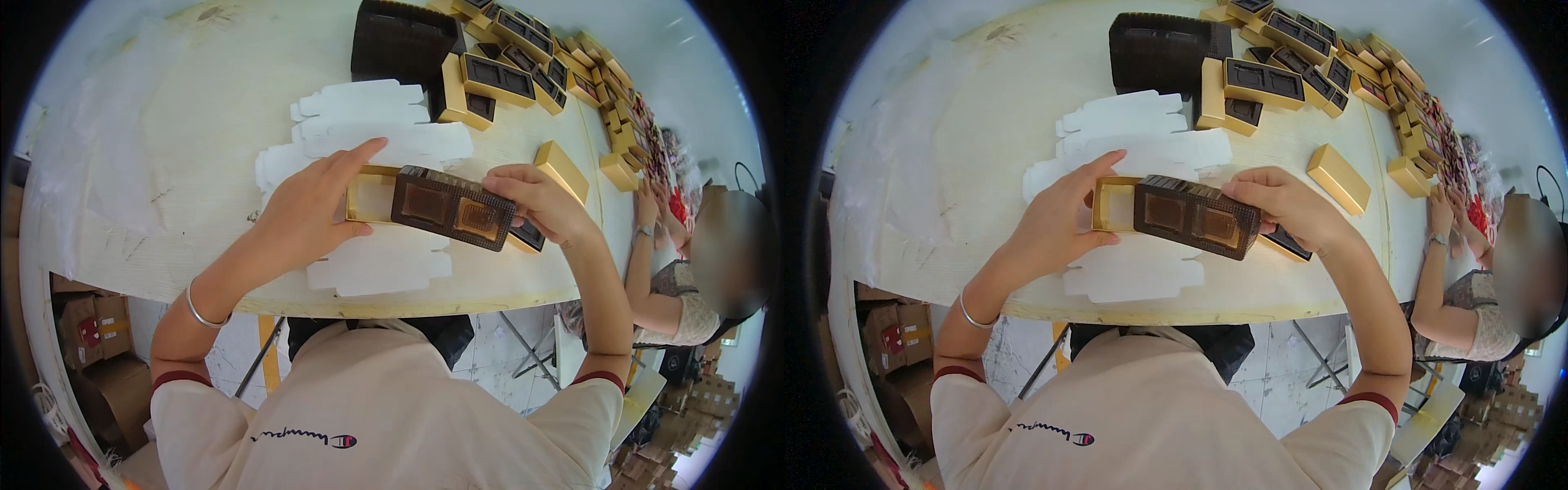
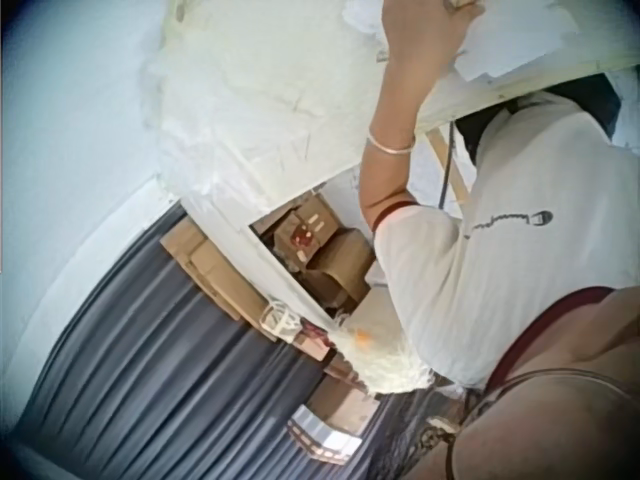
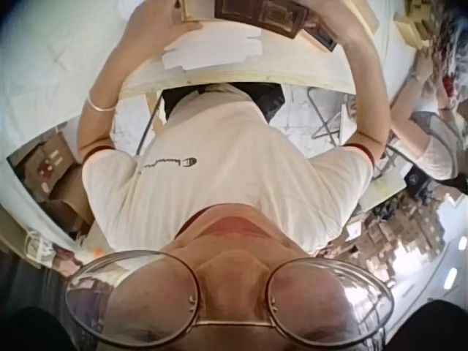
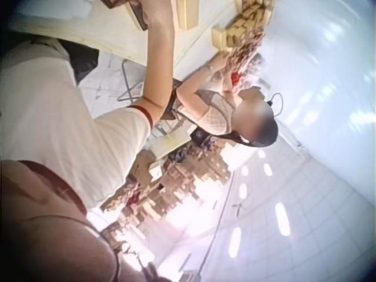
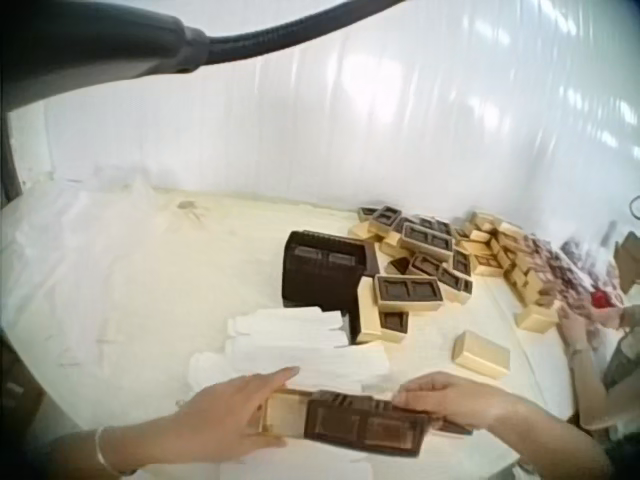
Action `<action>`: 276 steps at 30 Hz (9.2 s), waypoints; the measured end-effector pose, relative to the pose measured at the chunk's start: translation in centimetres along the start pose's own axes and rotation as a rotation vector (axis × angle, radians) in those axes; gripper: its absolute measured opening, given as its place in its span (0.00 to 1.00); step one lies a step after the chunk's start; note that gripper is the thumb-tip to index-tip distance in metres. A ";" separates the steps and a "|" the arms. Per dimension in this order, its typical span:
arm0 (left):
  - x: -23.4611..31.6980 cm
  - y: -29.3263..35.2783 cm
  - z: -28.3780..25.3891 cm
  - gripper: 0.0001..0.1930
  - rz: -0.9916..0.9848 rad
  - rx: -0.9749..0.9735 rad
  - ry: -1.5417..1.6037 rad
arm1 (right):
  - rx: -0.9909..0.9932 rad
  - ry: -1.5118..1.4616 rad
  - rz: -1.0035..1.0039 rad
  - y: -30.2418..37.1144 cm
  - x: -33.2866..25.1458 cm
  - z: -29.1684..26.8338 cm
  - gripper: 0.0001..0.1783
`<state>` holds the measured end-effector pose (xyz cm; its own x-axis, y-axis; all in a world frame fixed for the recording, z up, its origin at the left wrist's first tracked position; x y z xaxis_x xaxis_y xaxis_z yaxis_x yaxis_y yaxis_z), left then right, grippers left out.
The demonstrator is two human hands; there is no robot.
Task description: The person folds flat cardboard pieces into small rectangular boxes and inserts black plastic trays into them. The person repeats this process multiple times, stacking the completed boxes on the table.
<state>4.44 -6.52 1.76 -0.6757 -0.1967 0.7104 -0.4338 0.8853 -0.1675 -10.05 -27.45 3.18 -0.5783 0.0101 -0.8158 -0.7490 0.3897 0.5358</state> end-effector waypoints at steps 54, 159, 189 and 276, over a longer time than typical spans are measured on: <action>2.1 -0.1 3.7 0.33 0.513 -0.172 -0.534 | 0.449 1.196 -1.064 3.2 3.4 6.1 0.35; -1.2 -3.9 -1.1 0.09 0.275 0.268 -0.570 | 0.203 0.951 -0.676 -5.5 -3.8 9.2 0.07; 2.8 -1.4 -1.0 0.21 0.411 0.079 -0.386 | 0.102 0.630 -0.651 -3.3 -1.0 7.2 0.05; -2.7 -0.1 2.0 0.13 -0.138 -0.156 0.461 | 0.265 -0.094 -0.896 -2.3 1.8 10.1 0.16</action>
<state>5.11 -6.90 -1.46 -0.2700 -0.1407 0.9525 -0.3827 0.9234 0.0280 -6.06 -19.00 -1.70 0.2150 -0.3256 -0.9207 -0.7978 0.4852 -0.3579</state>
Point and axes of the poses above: each hand's wrist, its own y-axis away from the middle knuckle, its own z-axis out of the palm, x = y × z, the point moved 5 cm from there along -y, towards the middle knuckle, and after that the axes turned 7 degrees about x, right-handed, at the moved point
